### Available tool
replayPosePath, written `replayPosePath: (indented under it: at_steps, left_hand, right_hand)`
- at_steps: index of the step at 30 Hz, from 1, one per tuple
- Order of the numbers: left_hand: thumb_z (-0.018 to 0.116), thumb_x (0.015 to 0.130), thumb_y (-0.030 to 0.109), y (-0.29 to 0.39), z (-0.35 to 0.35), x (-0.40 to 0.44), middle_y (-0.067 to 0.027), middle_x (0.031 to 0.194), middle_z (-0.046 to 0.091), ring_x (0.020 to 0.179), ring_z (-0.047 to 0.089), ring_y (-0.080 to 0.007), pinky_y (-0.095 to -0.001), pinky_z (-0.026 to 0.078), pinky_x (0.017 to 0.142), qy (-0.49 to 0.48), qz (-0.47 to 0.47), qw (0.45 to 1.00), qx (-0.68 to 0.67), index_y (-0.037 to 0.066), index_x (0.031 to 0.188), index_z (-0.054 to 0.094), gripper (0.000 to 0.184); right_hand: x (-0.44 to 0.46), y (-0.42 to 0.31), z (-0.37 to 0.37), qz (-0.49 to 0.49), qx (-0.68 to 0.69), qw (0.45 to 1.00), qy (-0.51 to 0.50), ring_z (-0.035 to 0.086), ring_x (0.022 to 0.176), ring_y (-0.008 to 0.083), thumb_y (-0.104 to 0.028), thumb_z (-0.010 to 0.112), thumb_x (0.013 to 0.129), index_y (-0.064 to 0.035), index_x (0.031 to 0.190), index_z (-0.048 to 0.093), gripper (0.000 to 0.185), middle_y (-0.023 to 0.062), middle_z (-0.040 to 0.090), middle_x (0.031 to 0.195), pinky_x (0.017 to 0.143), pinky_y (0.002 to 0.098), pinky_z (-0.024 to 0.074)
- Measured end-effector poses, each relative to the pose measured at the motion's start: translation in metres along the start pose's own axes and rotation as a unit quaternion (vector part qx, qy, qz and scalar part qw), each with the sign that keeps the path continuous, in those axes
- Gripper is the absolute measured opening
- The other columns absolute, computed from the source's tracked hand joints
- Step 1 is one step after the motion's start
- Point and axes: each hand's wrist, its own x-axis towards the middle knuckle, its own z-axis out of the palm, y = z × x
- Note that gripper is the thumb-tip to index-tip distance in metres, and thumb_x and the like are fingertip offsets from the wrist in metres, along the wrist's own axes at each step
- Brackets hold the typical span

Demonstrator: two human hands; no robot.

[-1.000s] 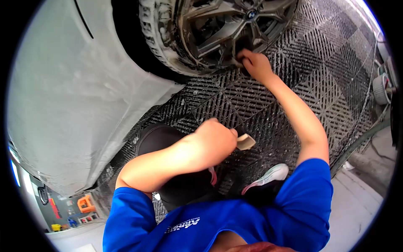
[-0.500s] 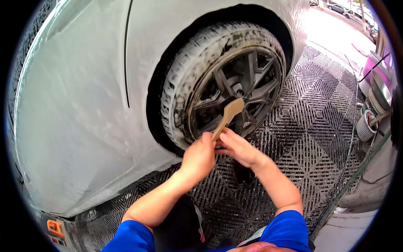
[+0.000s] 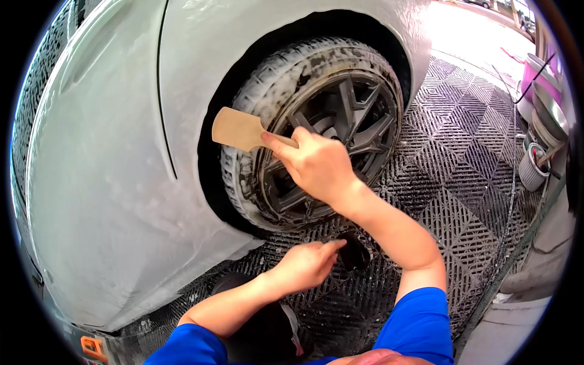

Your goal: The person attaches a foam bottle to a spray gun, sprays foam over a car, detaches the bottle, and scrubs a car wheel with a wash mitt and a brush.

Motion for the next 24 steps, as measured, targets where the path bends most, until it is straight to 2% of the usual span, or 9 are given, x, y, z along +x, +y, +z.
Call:
replayPosePath:
  at_steps: [3,8,10,14,15,16,18,21,24]
  left_hand:
    - [0.056,0.081,0.007,0.004,0.001,0.000,-0.0116,0.072,0.060,0.067,0.060,-0.0297,-0.0383,0.050,0.061,-0.018,0.020,0.999,-0.018,0.004,0.114,0.053,0.034]
    - [0.056,0.081,0.007,0.003,0.003,0.000,-0.0108,0.073,0.060,0.069,0.060,-0.0295,-0.0381,0.050,0.063,-0.029,0.034,0.999,-0.025,0.004,0.117,0.051,0.036]
    - [0.056,0.081,0.006,0.004,0.008,0.004,-0.0106,0.075,0.060,0.071,0.061,-0.0290,-0.0377,0.050,0.064,-0.048,0.014,0.998,-0.028,0.004,0.121,0.048,0.040]
    - [0.054,0.080,0.001,0.002,0.020,0.016,-0.0096,0.083,0.061,0.076,0.061,-0.0283,-0.0362,0.050,0.070,-0.086,0.045,0.992,-0.081,0.003,0.128,0.039,0.050]
    - [0.054,0.080,0.001,0.003,0.022,0.019,-0.0096,0.083,0.061,0.076,0.061,-0.0283,-0.0362,0.050,0.070,-0.092,0.047,0.991,-0.081,0.003,0.128,0.039,0.050]
    - [0.054,0.080,0.001,0.004,0.023,0.020,-0.0096,0.084,0.062,0.077,0.061,-0.0283,-0.0364,0.050,0.071,-0.091,0.060,0.991,-0.079,0.003,0.128,0.039,0.051]
    - [0.054,0.080,0.000,0.005,0.020,0.019,-0.0096,0.085,0.062,0.078,0.061,-0.0282,-0.0366,0.049,0.072,-0.091,0.070,0.991,-0.074,0.003,0.129,0.038,0.052]
    - [0.053,0.079,-0.001,0.010,0.012,0.011,-0.0099,0.090,0.062,0.082,0.060,-0.0279,-0.0356,0.049,0.074,-0.113,0.062,0.987,-0.095,0.004,0.131,0.037,0.054]
    - [0.054,0.079,0.000,0.004,0.007,0.004,-0.0103,0.092,0.062,0.085,0.060,-0.0275,-0.0351,0.049,0.076,-0.130,0.055,0.987,-0.075,0.004,0.131,0.037,0.054]
  right_hand:
    - [0.025,0.057,-0.011,0.018,-0.100,0.993,0.062,0.060,0.054,0.0218,-0.018,0.051,0.085,-0.0235,0.099,0.066,0.021,0.0074,0.054,0.062,0.045,0.0330,0.0502]
    - [0.005,0.212,-0.035,0.311,-0.048,0.939,0.138,0.063,0.076,0.0336,-0.033,0.046,0.090,-0.0175,0.101,0.066,0.028,0.0143,0.065,0.084,0.065,0.0421,0.0508]
    - [0.024,0.179,-0.051,0.303,-0.132,0.941,0.076,0.064,0.075,0.0316,-0.024,0.046,0.089,-0.0128,0.094,0.066,0.023,0.0145,0.066,0.081,0.064,0.0426,0.0516]
    - [0.068,0.067,-0.033,0.047,-0.114,0.992,-0.016,0.066,0.071,0.0252,-0.010,0.050,0.083,-0.0108,0.079,0.064,0.014,0.0122,0.065,0.077,0.060,0.0359,0.0550]
    - [0.068,0.046,-0.026,0.007,-0.111,0.992,-0.052,0.064,0.063,0.0251,-0.020,0.050,0.087,-0.0127,0.094,0.064,0.017,0.0110,0.062,0.071,0.057,0.0335,0.0549]
    - [0.064,0.039,-0.025,0.015,-0.067,0.997,-0.038,0.066,0.070,0.0244,-0.010,0.049,0.085,-0.0122,0.082,0.065,0.017,0.0101,0.065,0.080,0.060,0.0317,0.0552]
    - [0.065,0.084,-0.024,0.063,-0.102,0.992,-0.025,0.066,0.070,0.0250,-0.016,0.050,0.086,-0.0146,0.087,0.066,0.017,0.0110,0.065,0.078,0.060,0.0329,0.0545]
    - [0.031,0.182,-0.041,0.278,0.016,0.958,0.066,0.065,0.080,0.0271,-0.032,0.041,0.092,-0.0217,0.110,0.063,0.030,0.0082,0.067,0.090,0.065,0.0364,0.0516]
    - [-0.009,0.261,-0.030,0.318,0.092,0.938,0.101,0.066,0.083,0.0243,-0.032,0.042,0.093,-0.0177,0.112,0.062,0.031,0.0123,0.067,0.091,0.071,0.0339,0.0517]
